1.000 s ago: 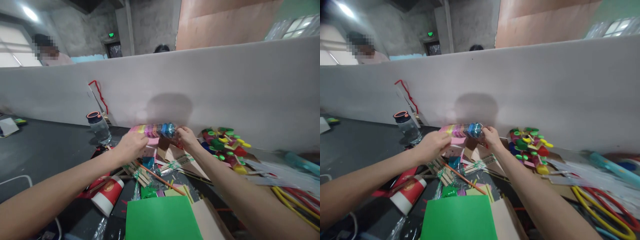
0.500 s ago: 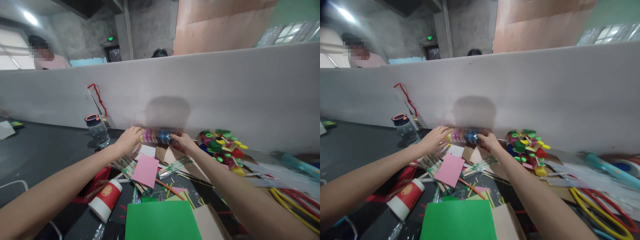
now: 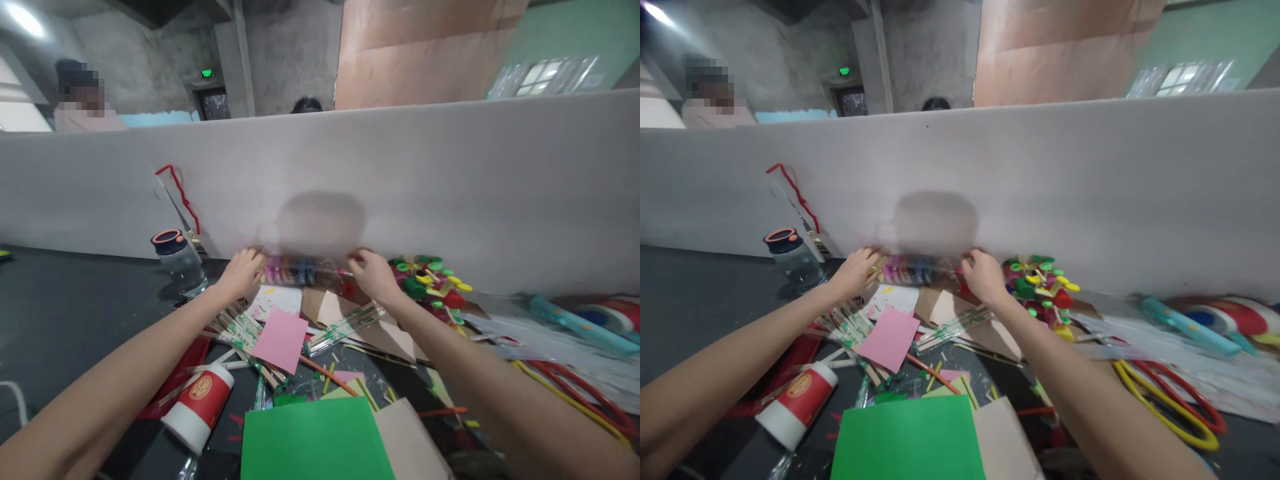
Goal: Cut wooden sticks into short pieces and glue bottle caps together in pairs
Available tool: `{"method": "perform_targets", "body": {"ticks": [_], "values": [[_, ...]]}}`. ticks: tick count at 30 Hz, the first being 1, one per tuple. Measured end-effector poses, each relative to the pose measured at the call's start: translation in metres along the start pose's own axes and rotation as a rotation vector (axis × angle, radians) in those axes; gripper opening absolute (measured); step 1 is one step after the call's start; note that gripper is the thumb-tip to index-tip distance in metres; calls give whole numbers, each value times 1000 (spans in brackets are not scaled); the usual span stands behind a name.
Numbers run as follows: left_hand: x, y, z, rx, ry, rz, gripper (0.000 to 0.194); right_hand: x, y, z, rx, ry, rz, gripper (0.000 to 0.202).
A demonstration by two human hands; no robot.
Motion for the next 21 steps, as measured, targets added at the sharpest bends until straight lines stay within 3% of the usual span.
{"method": "perform_targets", "body": {"ticks": [5, 10, 13, 16, 21], "values": [[-3, 7, -24, -142, -146, -72, 33, 9, -33, -53, 87, -80, -27, 20], [-34, 21, -60, -292, -348, -210, 32, 42, -79, -75, 280, -151, -41, 20], [-69, 20, -82, -339, -482, -268, 30, 62, -113, -72, 365, -209, -31, 20], [-112, 5, -100, -330, -604, -238, 26, 73, -153, -55, 491, -283, -12, 22], [-164, -53, -128, -325, -678, -159, 17, 67, -202, -25, 685, -403, 20, 23]]}}
Point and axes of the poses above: each hand's wrist, its own y-axis towards the middle knuckle, its own z-axis out of the palm, x = y × z, the point moved 4 cm from there along y, towards the middle knuckle, and after that the axes turned 8 degrees about y, right-handed, at the moved point
